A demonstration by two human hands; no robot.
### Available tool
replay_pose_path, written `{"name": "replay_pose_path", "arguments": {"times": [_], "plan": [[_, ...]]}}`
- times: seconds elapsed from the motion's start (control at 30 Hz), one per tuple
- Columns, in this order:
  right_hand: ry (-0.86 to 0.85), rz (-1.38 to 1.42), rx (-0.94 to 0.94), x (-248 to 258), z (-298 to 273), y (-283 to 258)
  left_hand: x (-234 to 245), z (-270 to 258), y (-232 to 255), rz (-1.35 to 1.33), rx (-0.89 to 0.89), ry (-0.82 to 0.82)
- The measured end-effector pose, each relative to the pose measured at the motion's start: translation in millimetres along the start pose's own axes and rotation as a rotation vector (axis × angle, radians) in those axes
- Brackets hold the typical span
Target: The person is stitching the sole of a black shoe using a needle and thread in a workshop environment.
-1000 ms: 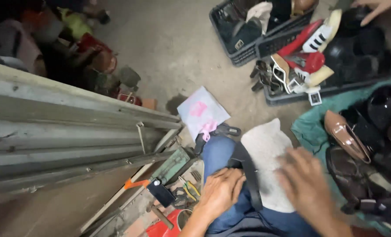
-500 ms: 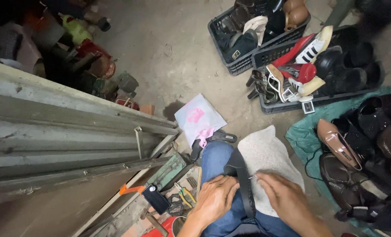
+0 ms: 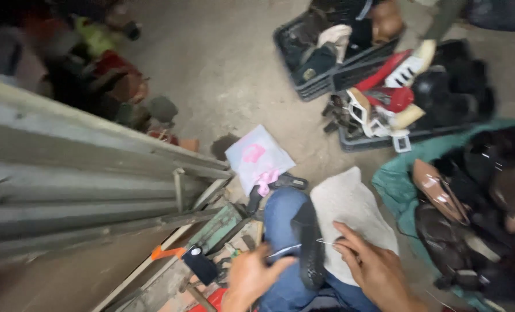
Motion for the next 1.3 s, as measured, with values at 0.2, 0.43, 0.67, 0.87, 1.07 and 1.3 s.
{"name": "replay_pose_path", "arguments": {"times": [0.2, 0.43, 0.67, 0.87, 1.07, 1.3], "plan": [[-0.131, -0.082, 0.177, -2.2, -18.3, -5.9, -19.5, -26.8, -38.8, 0.062, 0.226, 0.103], [-0.171, 0.531, -0.064, 63.1, -41.3, -16.4, -13.6, -14.4, 14.8, -0.639, -0.159, 0.209], [-0.189, 0.904, 0.236, 59.6, -33.2, -59.9, -10.3, -20.5, 24.8, -0.925, -0.113, 0.219], [-0.272, 0.109, 0.025, 26.2, -12.2, -61.2, -25.0, -10.6, 49.3, -0.777, -0.322, 0.227], [-0.158, 0.173, 0.085, 34.3, -17.0, -27.8, -1.6, -25.7, 60.9, -0.775, -0.367, -0.069], [-0.227, 0.152, -0.13, 33.6, -18.8, -14.7, 8.2, -31.3, 80.7, -0.37, -0.567, 0.378]]}}
Point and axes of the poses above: each hand's wrist, its own z-axis towards the middle knuckle, its own x-axis out of the back of the hand, y = z × x, the point moved 1 cm from there along z, towards the middle knuckle
